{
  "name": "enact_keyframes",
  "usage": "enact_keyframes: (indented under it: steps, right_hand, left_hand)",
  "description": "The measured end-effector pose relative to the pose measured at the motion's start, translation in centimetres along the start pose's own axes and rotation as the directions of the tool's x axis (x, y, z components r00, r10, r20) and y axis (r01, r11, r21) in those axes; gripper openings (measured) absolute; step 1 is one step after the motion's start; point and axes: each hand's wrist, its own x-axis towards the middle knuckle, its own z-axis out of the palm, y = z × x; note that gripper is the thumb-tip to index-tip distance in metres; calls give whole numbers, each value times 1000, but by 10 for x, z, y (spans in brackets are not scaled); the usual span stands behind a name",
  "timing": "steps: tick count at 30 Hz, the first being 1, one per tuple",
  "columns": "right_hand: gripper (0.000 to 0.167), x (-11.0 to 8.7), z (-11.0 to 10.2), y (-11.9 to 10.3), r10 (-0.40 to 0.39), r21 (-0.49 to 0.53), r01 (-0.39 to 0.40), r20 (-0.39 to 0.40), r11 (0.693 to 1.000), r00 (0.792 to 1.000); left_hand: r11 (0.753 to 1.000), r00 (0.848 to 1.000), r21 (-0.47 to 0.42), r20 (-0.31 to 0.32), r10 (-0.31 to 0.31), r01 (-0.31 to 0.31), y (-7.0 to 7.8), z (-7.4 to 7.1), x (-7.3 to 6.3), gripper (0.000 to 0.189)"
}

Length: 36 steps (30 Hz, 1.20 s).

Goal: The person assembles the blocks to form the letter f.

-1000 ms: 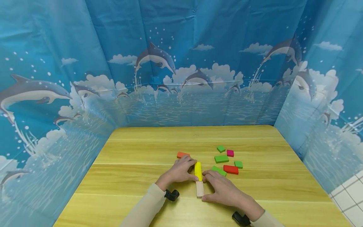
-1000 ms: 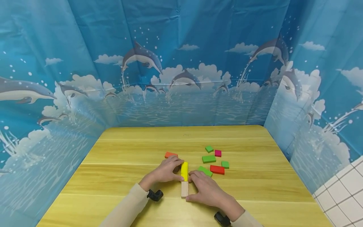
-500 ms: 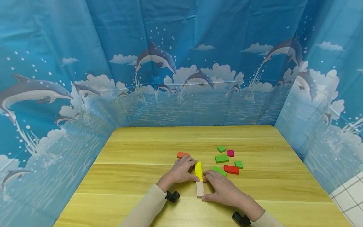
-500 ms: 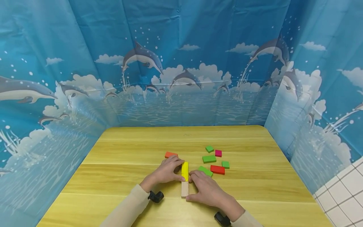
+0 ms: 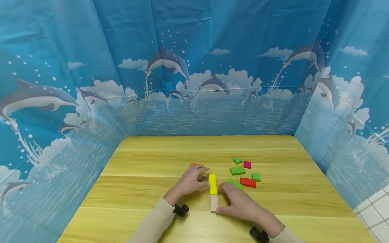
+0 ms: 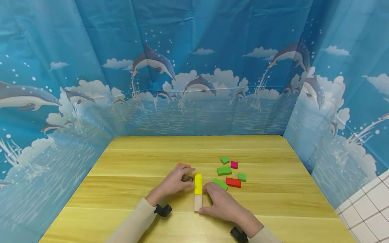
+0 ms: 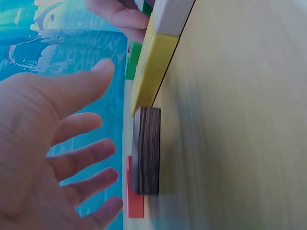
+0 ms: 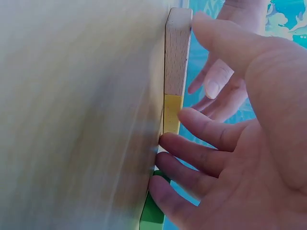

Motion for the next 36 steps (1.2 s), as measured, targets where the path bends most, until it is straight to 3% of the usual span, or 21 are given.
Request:
enact_keyframes:
  steps: [5,14,24,36]
  right_hand:
    - [87,1,0,-1,20,-9,-20,12,1000,1000]
    - [78,0,3,-1,-49,-73,48,-3,996,999]
    - [76,-2,4,-2,-30,-86,31,13,996,999]
    - [74,-2,3,-3,-33,-74,35,23,997,999]
  left_hand:
    - [999,998,-14,-56,-34,33,-8,-3,-3,46]
    - [996,995,-29,-58,-83,81,-13,-3,-6,40]
    - [998,998,-13,15,-57,57,-19,-5,-3,32]
    - [999,999,26,-3,-41,41,-19,-8,1,19]
